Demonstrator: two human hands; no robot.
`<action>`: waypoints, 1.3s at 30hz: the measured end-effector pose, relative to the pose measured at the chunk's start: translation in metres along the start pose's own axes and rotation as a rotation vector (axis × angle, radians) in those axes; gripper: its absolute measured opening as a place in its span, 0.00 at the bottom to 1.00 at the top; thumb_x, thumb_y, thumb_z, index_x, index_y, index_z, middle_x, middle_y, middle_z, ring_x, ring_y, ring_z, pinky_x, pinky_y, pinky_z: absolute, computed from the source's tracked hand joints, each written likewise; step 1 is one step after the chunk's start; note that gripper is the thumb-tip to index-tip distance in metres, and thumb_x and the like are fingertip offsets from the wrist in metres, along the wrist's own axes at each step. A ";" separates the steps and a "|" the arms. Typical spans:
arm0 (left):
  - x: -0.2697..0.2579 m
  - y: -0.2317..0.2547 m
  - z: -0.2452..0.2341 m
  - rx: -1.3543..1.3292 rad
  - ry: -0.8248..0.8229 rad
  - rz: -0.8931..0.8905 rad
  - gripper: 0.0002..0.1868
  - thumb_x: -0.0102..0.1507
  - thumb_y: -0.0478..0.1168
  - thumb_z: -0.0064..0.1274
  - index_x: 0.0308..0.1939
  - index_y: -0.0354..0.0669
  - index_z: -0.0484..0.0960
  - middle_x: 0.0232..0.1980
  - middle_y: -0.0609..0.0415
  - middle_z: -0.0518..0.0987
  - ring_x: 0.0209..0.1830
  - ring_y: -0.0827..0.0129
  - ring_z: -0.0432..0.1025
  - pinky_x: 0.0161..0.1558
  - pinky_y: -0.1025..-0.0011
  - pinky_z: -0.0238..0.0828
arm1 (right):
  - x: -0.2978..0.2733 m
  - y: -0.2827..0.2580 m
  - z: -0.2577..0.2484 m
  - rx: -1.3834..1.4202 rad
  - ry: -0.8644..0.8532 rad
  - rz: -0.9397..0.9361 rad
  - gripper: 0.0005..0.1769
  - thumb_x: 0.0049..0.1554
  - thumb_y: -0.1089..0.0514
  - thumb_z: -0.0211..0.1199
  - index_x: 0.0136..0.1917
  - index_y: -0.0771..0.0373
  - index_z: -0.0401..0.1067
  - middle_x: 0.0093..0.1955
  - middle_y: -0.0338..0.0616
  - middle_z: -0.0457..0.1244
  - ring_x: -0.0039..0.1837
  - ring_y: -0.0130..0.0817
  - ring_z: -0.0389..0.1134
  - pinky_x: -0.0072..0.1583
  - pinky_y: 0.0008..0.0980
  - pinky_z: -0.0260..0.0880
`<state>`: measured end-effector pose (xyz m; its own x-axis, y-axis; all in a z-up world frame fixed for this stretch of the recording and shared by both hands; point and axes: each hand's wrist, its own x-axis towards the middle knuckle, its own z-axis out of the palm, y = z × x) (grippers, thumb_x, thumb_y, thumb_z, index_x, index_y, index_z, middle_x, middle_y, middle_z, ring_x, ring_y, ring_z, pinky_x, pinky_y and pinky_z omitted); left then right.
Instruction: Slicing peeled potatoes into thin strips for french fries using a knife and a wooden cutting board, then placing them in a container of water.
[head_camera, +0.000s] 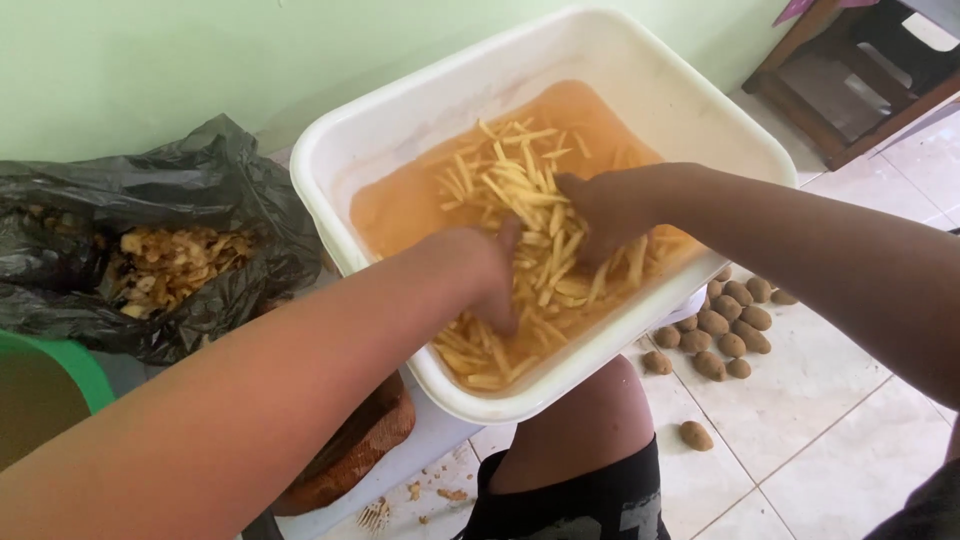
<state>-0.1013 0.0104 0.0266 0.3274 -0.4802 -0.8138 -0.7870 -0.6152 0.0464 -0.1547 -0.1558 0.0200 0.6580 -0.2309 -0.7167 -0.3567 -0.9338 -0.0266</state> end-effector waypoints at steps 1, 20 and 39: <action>0.017 -0.006 0.006 -0.004 -0.003 -0.002 0.73 0.53 0.64 0.63 0.80 0.50 0.20 0.79 0.37 0.58 0.78 0.43 0.57 0.72 0.47 0.60 | 0.011 0.006 0.000 -0.002 -0.003 -0.004 0.50 0.48 0.53 0.77 0.74 0.55 0.49 0.51 0.51 0.73 0.46 0.43 0.78 0.46 0.35 0.82; 0.005 -0.017 0.012 0.111 0.646 0.143 0.13 0.59 0.34 0.52 0.47 0.47 0.83 0.45 0.52 0.83 0.45 0.52 0.77 0.46 0.56 0.74 | 0.005 0.026 0.004 -0.097 0.507 -0.351 0.12 0.54 0.58 0.61 0.53 0.51 0.74 0.49 0.35 0.69 0.51 0.39 0.68 0.56 0.40 0.67; -0.011 -0.035 0.032 0.123 1.283 0.352 0.08 0.52 0.36 0.59 0.22 0.58 0.79 0.22 0.65 0.77 0.29 0.62 0.71 0.43 0.62 0.62 | -0.066 0.029 0.021 -0.172 0.680 -0.197 0.27 0.47 0.60 0.69 0.61 0.51 0.73 0.56 0.39 0.69 0.60 0.45 0.68 0.60 0.47 0.69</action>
<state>-0.0942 0.0567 0.0152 0.3023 -0.8865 0.3504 -0.9499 -0.3108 0.0331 -0.2225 -0.1624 0.0519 0.9858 -0.1205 -0.1166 -0.1166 -0.9924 0.0399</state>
